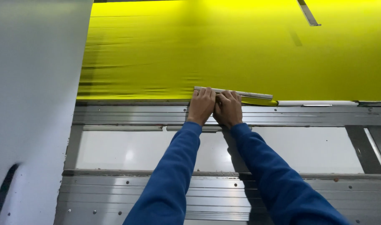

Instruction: Securing yellow fabric into a machine groove using a metal bar tool.

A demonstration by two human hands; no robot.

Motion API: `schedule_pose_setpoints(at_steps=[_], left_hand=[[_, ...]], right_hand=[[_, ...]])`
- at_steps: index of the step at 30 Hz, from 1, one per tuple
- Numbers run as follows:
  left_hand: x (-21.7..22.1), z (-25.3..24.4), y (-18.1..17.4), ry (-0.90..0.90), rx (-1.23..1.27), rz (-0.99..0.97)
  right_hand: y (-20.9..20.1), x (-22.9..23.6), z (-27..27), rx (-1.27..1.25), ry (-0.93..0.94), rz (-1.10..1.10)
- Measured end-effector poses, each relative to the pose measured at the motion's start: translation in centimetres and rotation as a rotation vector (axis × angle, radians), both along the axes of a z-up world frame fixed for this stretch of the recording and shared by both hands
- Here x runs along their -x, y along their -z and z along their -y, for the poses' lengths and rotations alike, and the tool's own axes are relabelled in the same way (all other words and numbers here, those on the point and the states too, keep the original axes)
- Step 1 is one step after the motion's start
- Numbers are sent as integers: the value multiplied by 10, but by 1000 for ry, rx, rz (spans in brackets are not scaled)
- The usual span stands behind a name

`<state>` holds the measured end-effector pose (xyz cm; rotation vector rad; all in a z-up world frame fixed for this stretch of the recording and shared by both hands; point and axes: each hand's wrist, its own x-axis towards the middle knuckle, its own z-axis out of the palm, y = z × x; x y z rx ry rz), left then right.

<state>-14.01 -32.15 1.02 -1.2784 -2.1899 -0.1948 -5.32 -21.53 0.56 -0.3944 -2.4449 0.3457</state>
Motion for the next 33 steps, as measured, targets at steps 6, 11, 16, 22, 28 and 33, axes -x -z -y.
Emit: schedule_pose_setpoints(at_steps=[6,11,16,22,28,33], left_hand=[[6,27,-9,33,-33,155],[12,22,18,13,-90,175],[6,22,13,-14,-124,179],[0,25,13,-85,-123,281],[-2,29,17,-46,-154,249],[-9,34,11,-44,-164,156]], right_hand=[[17,4,-2,-147,27,48],[8,8,10,-106,31,80],[27,22,8,-135,42,119],[15,19,19,-110,56,140],[22,16,16,-66,-2,91],[19,8,25,-39,-23,84]])
